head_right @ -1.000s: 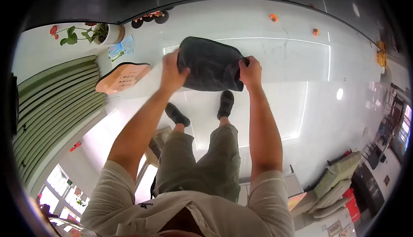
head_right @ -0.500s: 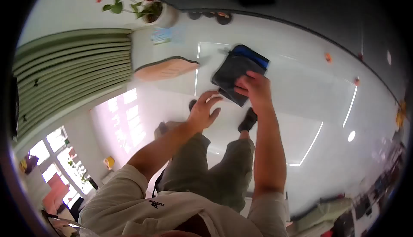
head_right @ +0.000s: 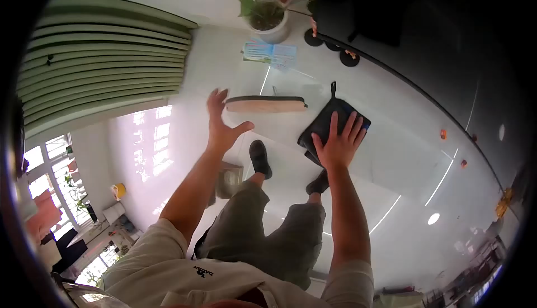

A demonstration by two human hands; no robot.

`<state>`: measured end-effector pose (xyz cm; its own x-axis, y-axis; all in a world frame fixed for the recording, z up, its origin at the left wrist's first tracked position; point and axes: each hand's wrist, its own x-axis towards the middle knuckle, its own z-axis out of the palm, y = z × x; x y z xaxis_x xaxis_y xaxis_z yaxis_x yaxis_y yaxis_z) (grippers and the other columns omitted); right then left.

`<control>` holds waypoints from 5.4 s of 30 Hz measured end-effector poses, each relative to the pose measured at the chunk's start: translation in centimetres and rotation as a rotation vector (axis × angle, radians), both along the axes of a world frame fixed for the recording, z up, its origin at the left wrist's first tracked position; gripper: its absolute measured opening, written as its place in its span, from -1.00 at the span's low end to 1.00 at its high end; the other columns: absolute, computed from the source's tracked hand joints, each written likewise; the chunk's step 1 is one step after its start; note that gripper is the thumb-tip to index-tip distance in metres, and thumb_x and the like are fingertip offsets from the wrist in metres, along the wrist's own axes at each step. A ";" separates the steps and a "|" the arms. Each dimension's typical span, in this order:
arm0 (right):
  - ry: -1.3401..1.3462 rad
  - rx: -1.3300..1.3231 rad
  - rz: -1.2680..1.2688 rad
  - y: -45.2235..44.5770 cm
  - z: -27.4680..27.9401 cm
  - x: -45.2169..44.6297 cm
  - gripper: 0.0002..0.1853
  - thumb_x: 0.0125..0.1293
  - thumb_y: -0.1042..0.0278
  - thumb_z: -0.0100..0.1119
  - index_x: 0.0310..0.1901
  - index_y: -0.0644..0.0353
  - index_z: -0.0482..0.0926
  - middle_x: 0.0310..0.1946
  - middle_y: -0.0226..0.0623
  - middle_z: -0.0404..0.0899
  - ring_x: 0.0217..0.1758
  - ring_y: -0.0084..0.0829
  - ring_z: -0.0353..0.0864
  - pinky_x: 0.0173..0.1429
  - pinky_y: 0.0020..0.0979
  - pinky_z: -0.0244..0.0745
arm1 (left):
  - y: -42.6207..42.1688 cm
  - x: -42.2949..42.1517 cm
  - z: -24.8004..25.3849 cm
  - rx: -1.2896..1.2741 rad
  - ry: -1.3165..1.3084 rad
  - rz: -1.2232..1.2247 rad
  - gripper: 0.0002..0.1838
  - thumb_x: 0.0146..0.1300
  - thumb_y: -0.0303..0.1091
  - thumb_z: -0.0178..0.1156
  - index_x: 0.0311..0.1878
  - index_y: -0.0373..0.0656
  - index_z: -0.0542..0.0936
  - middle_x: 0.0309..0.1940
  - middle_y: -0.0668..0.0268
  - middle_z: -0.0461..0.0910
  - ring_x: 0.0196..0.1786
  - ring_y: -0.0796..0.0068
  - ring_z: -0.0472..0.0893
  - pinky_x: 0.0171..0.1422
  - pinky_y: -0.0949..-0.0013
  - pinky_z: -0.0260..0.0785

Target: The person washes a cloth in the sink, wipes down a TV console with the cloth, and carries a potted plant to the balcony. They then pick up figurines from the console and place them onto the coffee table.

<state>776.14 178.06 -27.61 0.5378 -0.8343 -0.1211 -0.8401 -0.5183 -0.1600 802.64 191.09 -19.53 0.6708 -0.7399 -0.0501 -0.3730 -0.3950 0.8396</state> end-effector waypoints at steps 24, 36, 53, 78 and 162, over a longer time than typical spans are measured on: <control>0.008 -0.106 0.091 2.9 0.0 12.3 -0.07 0.15 -0.39 0.16 0.45 -0.01 0.22 0.50 0.23 -0.08 0.55 0.26 -0.13 0.54 0.23 -0.24 | 9.8 12.7 1.3 -0.083 0.507 -0.005 -0.76 0.07 -0.75 0.28 -0.17 -0.31 0.63 -0.22 0.27 0.65 -0.12 0.49 0.62 0.02 0.44 0.47; -0.266 -0.134 0.039 2.1 0.9 15.1 -0.20 0.09 -0.15 0.34 0.30 0.13 0.36 0.40 0.13 0.14 0.48 0.19 0.05 0.48 0.24 -0.12 | 11.9 15.1 2.9 -0.084 0.444 -0.013 -0.75 0.05 -0.72 0.26 -0.17 -0.30 0.63 -0.22 0.24 0.67 -0.14 0.43 0.64 0.01 0.43 0.48; 0.142 0.142 -0.050 -6.4 0.8 25.4 -0.63 0.09 0.23 0.39 -0.07 0.10 0.56 -0.05 -0.14 0.54 0.11 -0.09 0.48 0.13 -0.08 0.45 | 14.3 18.0 5.3 0.051 0.456 0.004 -0.74 0.03 -0.72 0.28 -0.18 -0.30 0.64 -0.26 0.27 0.68 -0.16 0.43 0.65 -0.02 0.39 0.48; -0.462 1.134 0.585 1.2 20.0 25.2 -0.69 0.01 0.33 0.53 -0.26 0.22 0.61 -0.39 -0.31 0.63 -0.36 -0.39 0.61 -0.19 -0.35 0.51 | 10.2 15.3 16.7 0.200 0.372 -0.333 -0.70 -0.15 -0.53 0.52 -0.24 -0.19 0.75 -0.31 0.24 0.55 -0.27 0.30 0.59 -0.19 0.32 0.48; -0.555 0.500 1.343 2.8 20.9 44.9 0.24 -0.42 0.11 0.66 0.37 0.38 0.18 0.24 0.21 0.26 0.27 0.18 0.33 0.29 -0.06 0.41 | 23.1 7.9 23.2 -0.022 -0.145 1.526 -0.75 -0.07 -0.50 0.45 -0.24 -0.28 0.74 -0.33 0.24 0.51 -0.28 0.38 0.51 -0.20 0.32 0.36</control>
